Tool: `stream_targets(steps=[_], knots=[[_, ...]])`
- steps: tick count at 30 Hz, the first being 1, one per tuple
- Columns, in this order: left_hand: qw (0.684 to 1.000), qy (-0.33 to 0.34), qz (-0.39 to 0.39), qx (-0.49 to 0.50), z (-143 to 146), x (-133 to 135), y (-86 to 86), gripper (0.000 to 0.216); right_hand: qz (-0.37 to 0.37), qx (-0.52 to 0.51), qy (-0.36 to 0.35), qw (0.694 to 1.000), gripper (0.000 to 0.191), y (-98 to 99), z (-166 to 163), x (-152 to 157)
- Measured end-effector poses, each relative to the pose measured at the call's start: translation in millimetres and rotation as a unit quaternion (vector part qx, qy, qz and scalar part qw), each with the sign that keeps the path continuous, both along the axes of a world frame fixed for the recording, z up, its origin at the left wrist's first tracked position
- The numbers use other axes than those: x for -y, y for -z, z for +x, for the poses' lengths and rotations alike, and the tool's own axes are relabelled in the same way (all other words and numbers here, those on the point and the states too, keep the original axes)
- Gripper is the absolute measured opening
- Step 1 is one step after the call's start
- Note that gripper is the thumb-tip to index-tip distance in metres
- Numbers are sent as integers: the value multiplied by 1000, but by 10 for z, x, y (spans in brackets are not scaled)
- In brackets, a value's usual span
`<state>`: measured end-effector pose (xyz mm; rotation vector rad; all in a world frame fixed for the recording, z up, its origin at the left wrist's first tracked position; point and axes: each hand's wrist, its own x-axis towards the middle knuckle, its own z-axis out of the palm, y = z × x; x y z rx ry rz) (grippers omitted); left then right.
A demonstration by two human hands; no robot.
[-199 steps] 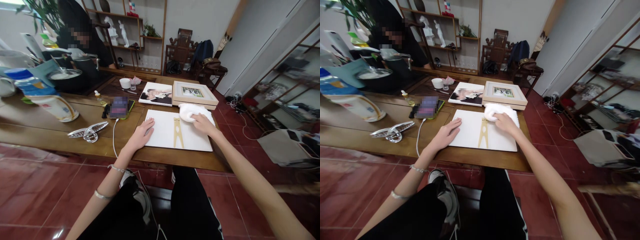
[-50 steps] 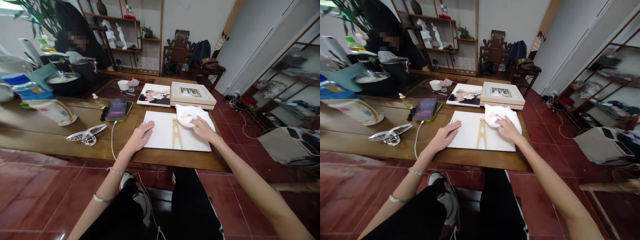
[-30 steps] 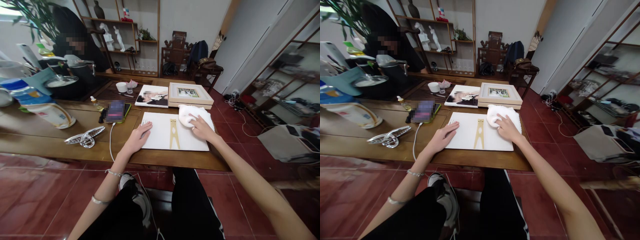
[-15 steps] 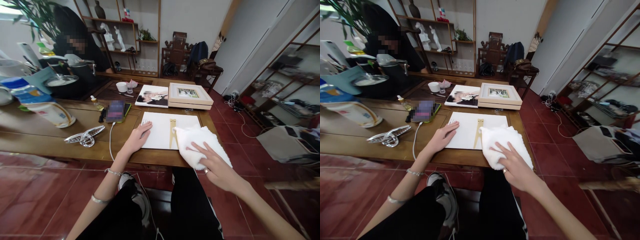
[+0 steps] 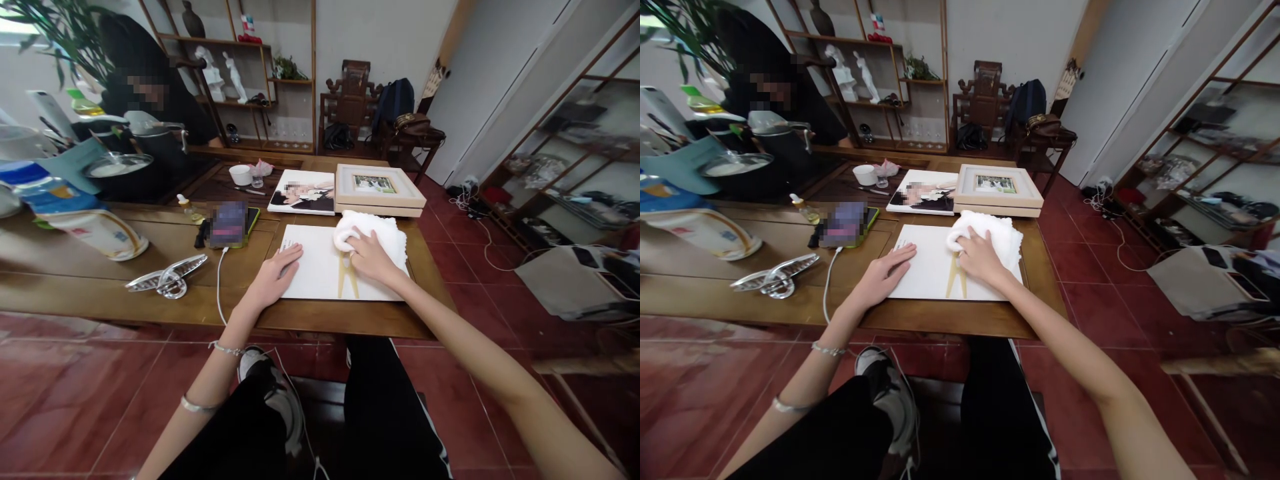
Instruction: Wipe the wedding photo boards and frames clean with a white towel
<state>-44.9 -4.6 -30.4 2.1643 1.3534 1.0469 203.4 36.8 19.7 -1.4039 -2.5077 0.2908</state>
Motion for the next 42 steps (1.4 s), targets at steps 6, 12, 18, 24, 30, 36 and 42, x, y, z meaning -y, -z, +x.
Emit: stream_targets(steps=[6, 12, 18, 24, 30, 36, 42], knots=[[1000, -3, 2, -2, 10, 5, -7, 41, 32, 50, -75, 995, 43, -3, -73, 669], [1000, -1, -6, -4, 18, 13, -30, 42, -1, 67, -171, 983, 39, -121, 97, 1240], [1000, -3, 0, -7, 7, -3, -4, 40, -10, 61, -119, 991, 44, -133, 18, 622], [1000, -7, -10, -4, 13, 5, -12, 44, 27, 91, -34, 995, 45, -63, -378, 38], [998, 8, 42, 52, 26, 69, -87, 54, 49, 102, -102, 988, 43, -28, -659, 305], [997, 6, 58, 49, 13, 66, -62, 56, 46, 86, -265, 959, 36, -102, -569, 911], [1000, -26, 12, 1, 24, 43, -17, 63, -4, 108, -166, 980, 41, -233, -290, 1091]])
